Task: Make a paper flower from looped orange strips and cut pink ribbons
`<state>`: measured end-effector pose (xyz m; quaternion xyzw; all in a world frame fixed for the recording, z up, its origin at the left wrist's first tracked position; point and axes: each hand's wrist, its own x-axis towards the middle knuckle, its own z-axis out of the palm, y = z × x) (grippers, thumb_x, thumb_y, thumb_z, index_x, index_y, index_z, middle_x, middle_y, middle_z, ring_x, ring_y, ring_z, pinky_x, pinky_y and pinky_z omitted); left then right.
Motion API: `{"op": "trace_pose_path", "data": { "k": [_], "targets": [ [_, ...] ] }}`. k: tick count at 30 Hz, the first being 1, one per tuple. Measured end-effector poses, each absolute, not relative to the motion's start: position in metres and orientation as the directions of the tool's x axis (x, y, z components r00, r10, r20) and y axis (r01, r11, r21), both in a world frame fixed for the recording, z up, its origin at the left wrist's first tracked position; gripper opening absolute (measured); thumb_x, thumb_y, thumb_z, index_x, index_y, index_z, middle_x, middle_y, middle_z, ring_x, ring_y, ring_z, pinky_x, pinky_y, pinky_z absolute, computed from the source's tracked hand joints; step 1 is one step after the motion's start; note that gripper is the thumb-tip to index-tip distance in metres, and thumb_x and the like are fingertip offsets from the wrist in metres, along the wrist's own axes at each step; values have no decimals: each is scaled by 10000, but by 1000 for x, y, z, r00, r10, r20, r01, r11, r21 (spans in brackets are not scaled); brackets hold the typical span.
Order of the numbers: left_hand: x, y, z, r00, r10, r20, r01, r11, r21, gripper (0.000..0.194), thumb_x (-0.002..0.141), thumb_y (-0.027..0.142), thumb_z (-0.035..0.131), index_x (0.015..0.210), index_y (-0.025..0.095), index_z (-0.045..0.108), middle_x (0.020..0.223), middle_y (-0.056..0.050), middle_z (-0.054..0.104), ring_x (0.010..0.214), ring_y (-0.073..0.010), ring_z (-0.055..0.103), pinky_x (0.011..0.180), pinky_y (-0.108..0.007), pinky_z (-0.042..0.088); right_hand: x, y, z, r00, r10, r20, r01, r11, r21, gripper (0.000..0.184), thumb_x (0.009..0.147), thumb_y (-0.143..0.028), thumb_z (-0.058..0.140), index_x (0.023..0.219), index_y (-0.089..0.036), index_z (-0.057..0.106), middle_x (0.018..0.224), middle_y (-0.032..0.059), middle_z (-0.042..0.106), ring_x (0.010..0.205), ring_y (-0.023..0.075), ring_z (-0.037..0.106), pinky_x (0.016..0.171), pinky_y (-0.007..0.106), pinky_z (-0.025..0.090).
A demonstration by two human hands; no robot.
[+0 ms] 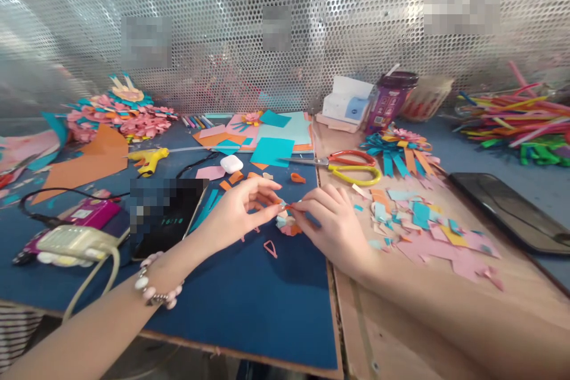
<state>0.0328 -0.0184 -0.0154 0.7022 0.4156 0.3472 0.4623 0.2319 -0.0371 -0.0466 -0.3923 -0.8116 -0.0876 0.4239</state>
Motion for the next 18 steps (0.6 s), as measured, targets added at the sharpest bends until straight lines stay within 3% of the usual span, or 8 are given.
{"op": "trace_pose_path", "data": {
  "k": [6,13,18],
  "targets": [
    [31,-19,-16,427,901,74,278,-209,937,414,784,306,687,1153,199,532,1017,-54,638,929,-177,627,715,-275,538,231,-37,-46,-331,565,755,702,683,-203,137,896,-228,572,797,-178,653,741,15,651,724,160,510,658,316,352],
    [32,-17,-13,386,915,121,256,-231,939,328,783,281,679,1076,183,569,999,-51,655,933,-170,642,796,-288,541,230,-35,-48,-327,586,741,716,666,-210,87,866,-236,612,895,-172,663,834,40,658,782,178,535,684,324,376],
    [32,-17,-13,391,914,111,281,-233,931,320,787,285,667,1076,181,578,998,-54,666,936,-177,649,813,-301,542,231,-35,-48,-344,582,736,708,676,-204,111,892,-248,580,860,-181,662,805,29,663,765,175,524,690,327,368]
  ]
}}
